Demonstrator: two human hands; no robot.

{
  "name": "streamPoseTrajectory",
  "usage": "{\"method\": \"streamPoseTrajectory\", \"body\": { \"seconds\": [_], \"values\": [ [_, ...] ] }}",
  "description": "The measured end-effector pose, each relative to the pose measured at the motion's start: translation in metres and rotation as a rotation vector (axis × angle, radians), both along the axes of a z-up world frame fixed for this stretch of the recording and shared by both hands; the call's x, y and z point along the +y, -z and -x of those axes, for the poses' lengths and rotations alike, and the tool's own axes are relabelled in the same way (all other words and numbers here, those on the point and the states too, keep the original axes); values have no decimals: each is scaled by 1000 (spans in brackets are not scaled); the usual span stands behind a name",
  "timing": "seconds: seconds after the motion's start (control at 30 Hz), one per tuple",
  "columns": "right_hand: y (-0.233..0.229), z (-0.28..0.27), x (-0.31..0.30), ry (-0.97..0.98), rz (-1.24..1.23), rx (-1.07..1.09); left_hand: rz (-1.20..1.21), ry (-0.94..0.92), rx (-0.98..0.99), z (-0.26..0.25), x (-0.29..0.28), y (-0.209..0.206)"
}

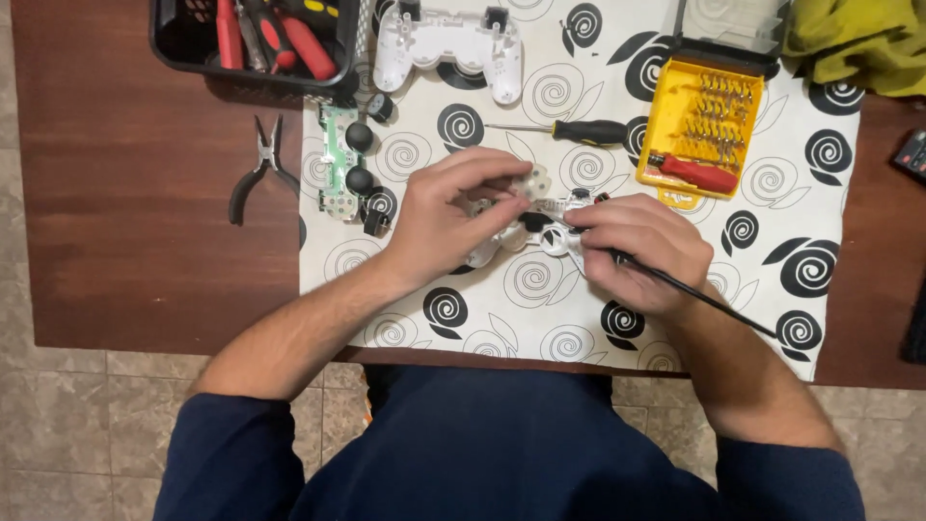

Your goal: Cleaning the internal components of a disassembled game controller using a small brush and a cloth.

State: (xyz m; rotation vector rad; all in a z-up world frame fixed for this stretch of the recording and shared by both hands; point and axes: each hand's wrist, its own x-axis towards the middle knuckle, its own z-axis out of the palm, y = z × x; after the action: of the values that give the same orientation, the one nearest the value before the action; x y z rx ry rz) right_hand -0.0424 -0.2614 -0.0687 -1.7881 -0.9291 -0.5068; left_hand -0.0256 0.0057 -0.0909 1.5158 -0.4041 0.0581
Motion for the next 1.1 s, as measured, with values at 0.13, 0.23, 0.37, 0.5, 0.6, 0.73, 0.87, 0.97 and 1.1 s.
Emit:
{"method": "streamPoseTrajectory", "body": {
  "seconds": [0.13,0.23,0.37,0.5,0.6,0.73,0.87,0.97,1.1],
  "values": [
    [-2,1,6,18,3,30,6,23,3,5,-2,-3],
    [3,-1,1,73,-3,-14,2,19,-21,2,-2,-5],
    [2,0,2,52,-8,-42,-23,16,-26,9,-4,-1],
    [14,-8,-12,91,3,-82,-34,34,-43,7,-5,3],
    [27,-6,-17,64,-18,-69,-37,36,-38,7,-5,2],
    [6,-5,-3,66,9,-55,-32,40,-19,8,-6,2],
    [18,-5,-13,73,19,-58,-29,38,-8,7,-5,5],
    [3,-3,0,49,3,-64,-32,38,-2,7,-4,3],
    [8,-5,-2,76,14,-64,-37,56,11,7,-4,0]
  ]
}}
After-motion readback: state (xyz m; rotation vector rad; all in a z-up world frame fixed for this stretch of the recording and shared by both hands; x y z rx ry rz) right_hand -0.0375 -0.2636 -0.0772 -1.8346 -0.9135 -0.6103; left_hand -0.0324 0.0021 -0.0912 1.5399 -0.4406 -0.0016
